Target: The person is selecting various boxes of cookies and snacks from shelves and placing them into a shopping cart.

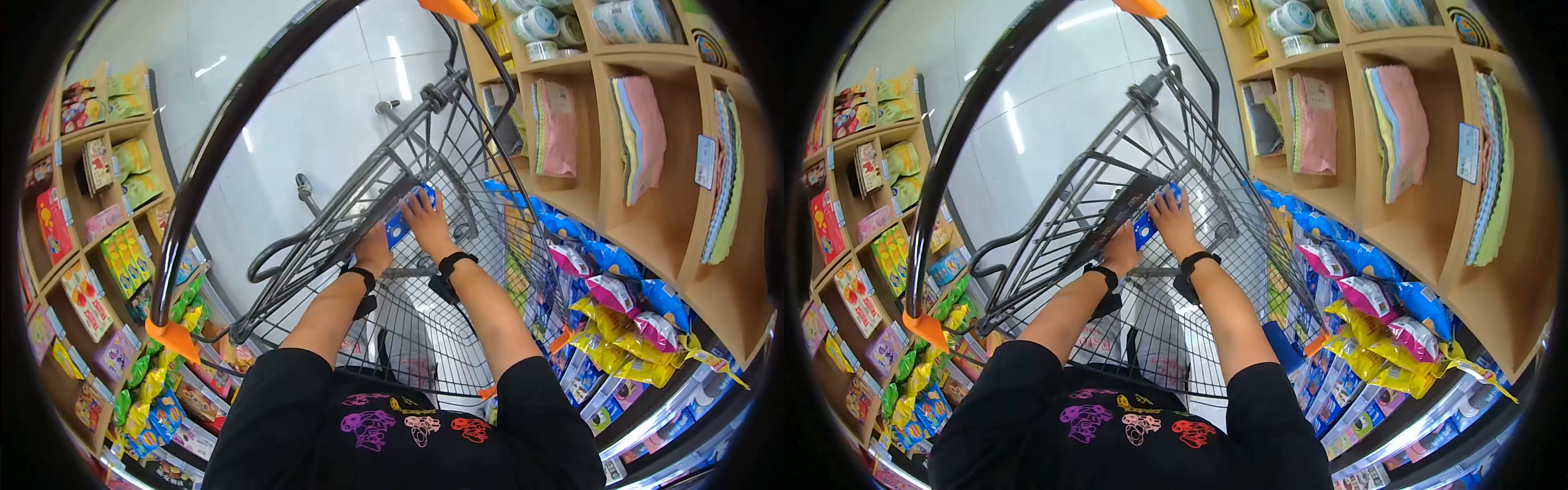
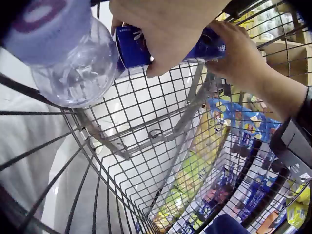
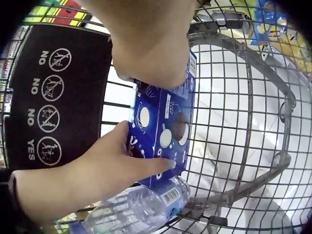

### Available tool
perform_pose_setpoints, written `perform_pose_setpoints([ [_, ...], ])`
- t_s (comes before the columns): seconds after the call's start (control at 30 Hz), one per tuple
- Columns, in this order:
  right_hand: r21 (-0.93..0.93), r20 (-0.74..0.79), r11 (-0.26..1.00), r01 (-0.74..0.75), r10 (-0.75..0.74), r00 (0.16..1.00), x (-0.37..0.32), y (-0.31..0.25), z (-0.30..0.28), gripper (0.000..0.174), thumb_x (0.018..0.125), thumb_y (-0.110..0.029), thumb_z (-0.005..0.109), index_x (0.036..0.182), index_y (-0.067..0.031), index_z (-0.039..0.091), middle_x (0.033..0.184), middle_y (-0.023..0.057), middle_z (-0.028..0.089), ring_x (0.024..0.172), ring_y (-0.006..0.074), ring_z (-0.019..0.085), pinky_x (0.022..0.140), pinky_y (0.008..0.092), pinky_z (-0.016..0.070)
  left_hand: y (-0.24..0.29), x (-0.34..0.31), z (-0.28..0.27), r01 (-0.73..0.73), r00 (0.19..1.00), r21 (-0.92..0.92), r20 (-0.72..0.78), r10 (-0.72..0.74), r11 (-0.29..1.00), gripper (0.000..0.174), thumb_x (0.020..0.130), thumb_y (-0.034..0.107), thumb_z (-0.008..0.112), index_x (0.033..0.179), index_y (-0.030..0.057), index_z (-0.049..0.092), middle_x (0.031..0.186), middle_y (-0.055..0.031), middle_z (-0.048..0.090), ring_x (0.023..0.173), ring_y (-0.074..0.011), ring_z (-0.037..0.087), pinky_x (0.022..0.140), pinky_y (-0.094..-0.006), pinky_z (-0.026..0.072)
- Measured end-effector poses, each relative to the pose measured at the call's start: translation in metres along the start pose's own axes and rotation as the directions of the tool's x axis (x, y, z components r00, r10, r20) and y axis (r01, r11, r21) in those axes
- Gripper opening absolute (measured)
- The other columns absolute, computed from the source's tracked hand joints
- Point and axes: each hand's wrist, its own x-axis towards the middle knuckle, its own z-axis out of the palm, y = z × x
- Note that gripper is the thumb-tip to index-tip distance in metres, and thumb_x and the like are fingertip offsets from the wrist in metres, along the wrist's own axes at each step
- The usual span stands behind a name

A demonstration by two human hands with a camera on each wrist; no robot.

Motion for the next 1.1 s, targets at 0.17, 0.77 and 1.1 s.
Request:
perform_pose_setpoints([
  [0.17,-0.021,-0.066,1.0,-0.022,0.021,0.998,-0.007,-0.005,0.005,0.031,0.079,-0.014,0.051,0.11,-0.0117,0.057,0.113,0.0051,0.054,0.12,0.0257,0.041,0.106,0.0536,0.0173,0.007,0.001,-0.01,0.055,0.99,-0.051,0.135,-0.047,0.997,0.048,0.065,0.014,0.072,0.103,0.0049,0.045,0.107,-0.0141,0.053,0.102,-0.0318,0.053,0.083,-0.0415,0.0463],
  [0.77,0.355,0.217,0.924,-0.143,0.067,0.974,-0.226,-0.004,-0.113,0.044,0.059,-0.037,0.071,0.09,-0.0081,0.062,0.082,0.0137,0.064,0.077,0.0334,0.061,0.067,0.0445,0.0486,0.098,-0.087,-0.085,-0.691,0.638,0.139,0.578,0.509,0.709,0.051,0.054,0.026,0.072,0.1,0.007,0.061,0.092,-0.0171,0.064,0.091,-0.0332,0.061,0.076,-0.0402,0.049],
  [1.1,0.492,-0.223,0.864,-0.11,0.247,0.943,-0.372,-0.022,-0.191,0.053,0.058,-0.043,0.07,0.098,-0.0083,0.062,0.089,0.0138,0.063,0.083,0.0335,0.06,0.072,0.0439,0.0474,0.211,-0.206,-0.176,-0.766,0.543,0.115,0.643,0.541,0.632,0.062,0.055,0.031,0.077,0.111,0.0093,0.059,0.101,-0.0132,0.064,0.092,-0.0258,0.061,0.083,-0.0334,0.0463],
])
